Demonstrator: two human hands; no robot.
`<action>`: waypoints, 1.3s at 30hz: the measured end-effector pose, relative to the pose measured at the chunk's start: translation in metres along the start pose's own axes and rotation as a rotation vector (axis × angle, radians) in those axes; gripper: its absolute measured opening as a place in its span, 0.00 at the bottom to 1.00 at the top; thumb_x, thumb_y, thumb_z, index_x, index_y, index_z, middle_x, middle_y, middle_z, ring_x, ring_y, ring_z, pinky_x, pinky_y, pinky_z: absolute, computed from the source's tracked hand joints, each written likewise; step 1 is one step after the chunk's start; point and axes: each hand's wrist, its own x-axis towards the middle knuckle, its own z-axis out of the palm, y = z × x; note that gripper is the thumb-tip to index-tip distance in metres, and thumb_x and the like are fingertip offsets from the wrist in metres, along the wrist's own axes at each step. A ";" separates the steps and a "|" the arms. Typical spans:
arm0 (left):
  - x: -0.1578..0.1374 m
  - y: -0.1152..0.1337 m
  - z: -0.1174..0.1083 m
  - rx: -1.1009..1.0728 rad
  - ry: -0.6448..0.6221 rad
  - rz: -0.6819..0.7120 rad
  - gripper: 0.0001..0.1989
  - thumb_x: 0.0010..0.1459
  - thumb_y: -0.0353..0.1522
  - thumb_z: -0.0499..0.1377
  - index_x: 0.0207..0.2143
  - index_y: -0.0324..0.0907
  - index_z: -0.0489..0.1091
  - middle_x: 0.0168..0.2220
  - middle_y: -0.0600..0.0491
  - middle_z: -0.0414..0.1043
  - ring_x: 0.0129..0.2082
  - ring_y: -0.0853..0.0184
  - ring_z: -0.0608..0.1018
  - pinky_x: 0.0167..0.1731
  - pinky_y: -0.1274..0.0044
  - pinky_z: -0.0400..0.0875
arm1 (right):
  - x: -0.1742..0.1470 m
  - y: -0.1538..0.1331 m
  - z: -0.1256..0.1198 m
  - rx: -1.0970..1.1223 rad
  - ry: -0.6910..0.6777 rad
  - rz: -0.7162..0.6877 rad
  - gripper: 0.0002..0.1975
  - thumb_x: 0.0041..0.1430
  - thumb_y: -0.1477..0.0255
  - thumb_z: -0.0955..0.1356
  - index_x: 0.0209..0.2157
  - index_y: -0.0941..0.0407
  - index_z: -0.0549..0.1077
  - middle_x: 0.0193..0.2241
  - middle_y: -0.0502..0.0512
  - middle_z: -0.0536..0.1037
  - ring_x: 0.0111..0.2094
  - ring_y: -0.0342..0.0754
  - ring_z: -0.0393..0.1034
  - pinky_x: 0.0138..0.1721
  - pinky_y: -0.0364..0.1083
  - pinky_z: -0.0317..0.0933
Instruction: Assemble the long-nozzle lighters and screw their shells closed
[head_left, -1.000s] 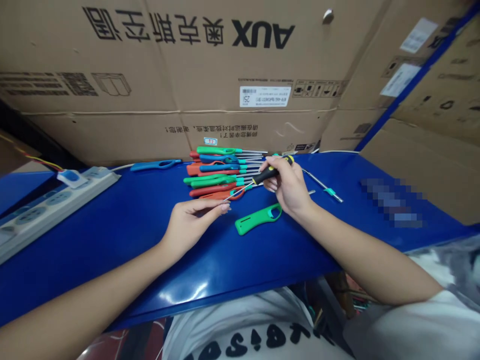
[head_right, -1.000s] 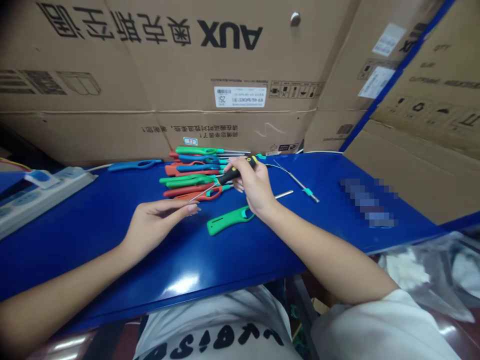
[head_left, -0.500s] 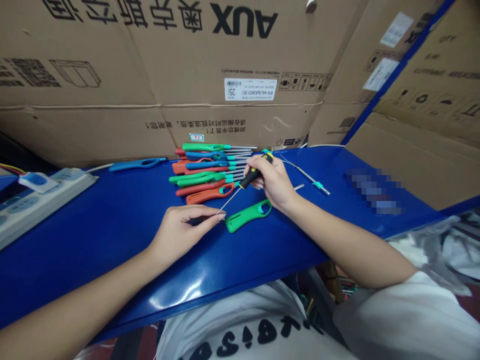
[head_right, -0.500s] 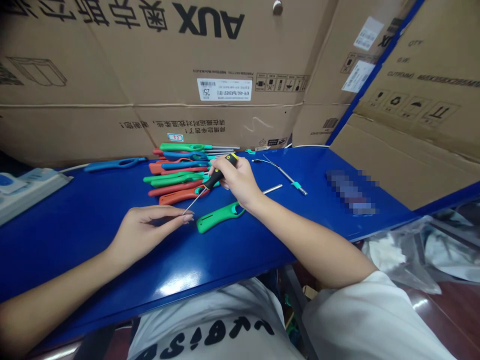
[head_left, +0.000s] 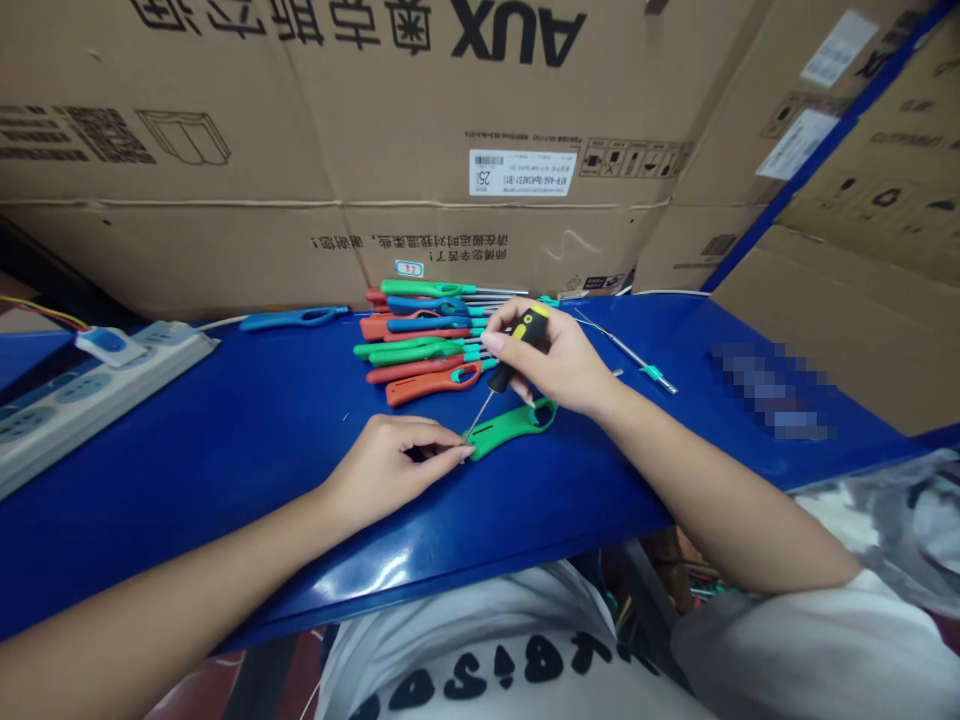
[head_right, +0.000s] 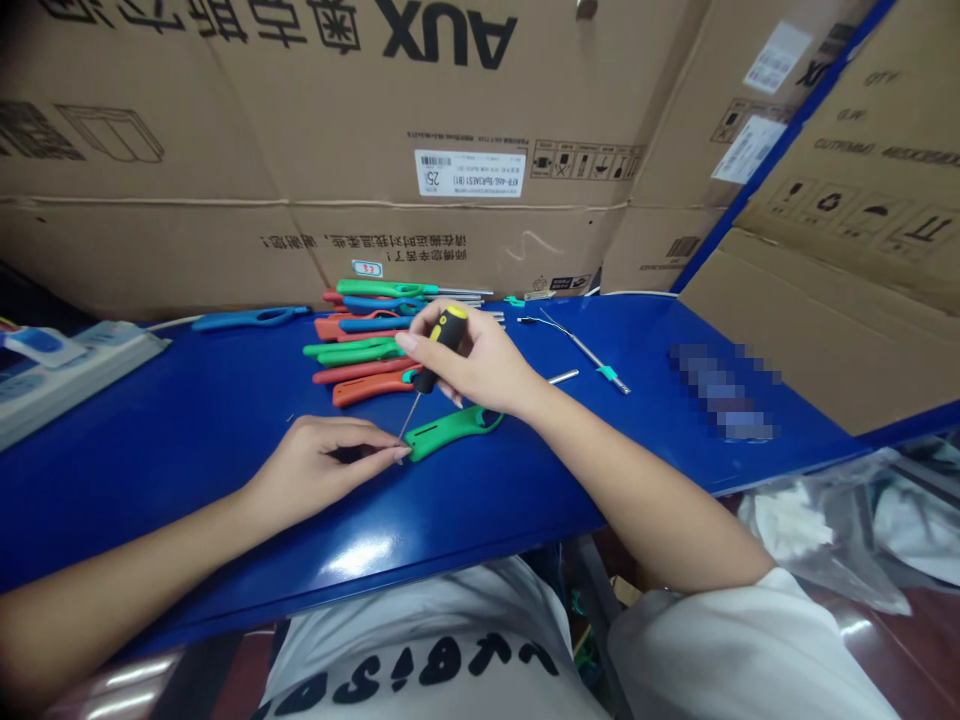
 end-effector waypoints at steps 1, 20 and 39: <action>-0.001 0.001 0.001 -0.008 -0.009 -0.014 0.06 0.60 0.33 0.65 0.33 0.43 0.82 0.31 0.55 0.83 0.28 0.69 0.81 0.27 0.81 0.72 | -0.002 0.001 0.002 -0.004 0.003 -0.023 0.18 0.55 0.60 0.75 0.41 0.53 0.69 0.23 0.42 0.71 0.14 0.37 0.61 0.12 0.39 0.55; -0.002 -0.004 0.012 0.143 0.005 0.030 0.30 0.55 0.40 0.69 0.59 0.47 0.68 0.56 0.47 0.70 0.58 0.54 0.72 0.60 0.62 0.67 | -0.025 0.005 0.018 -0.387 0.042 -0.415 0.30 0.61 0.71 0.69 0.63 0.46 0.60 0.55 0.57 0.74 0.33 0.44 0.75 0.27 0.42 0.70; 0.001 -0.006 0.013 0.106 -0.083 0.089 0.17 0.62 0.32 0.63 0.54 0.43 0.72 0.52 0.46 0.77 0.53 0.56 0.76 0.57 0.61 0.70 | -0.023 0.015 0.020 -0.446 -0.006 -0.476 0.29 0.63 0.71 0.68 0.63 0.47 0.59 0.53 0.58 0.75 0.37 0.47 0.78 0.33 0.45 0.76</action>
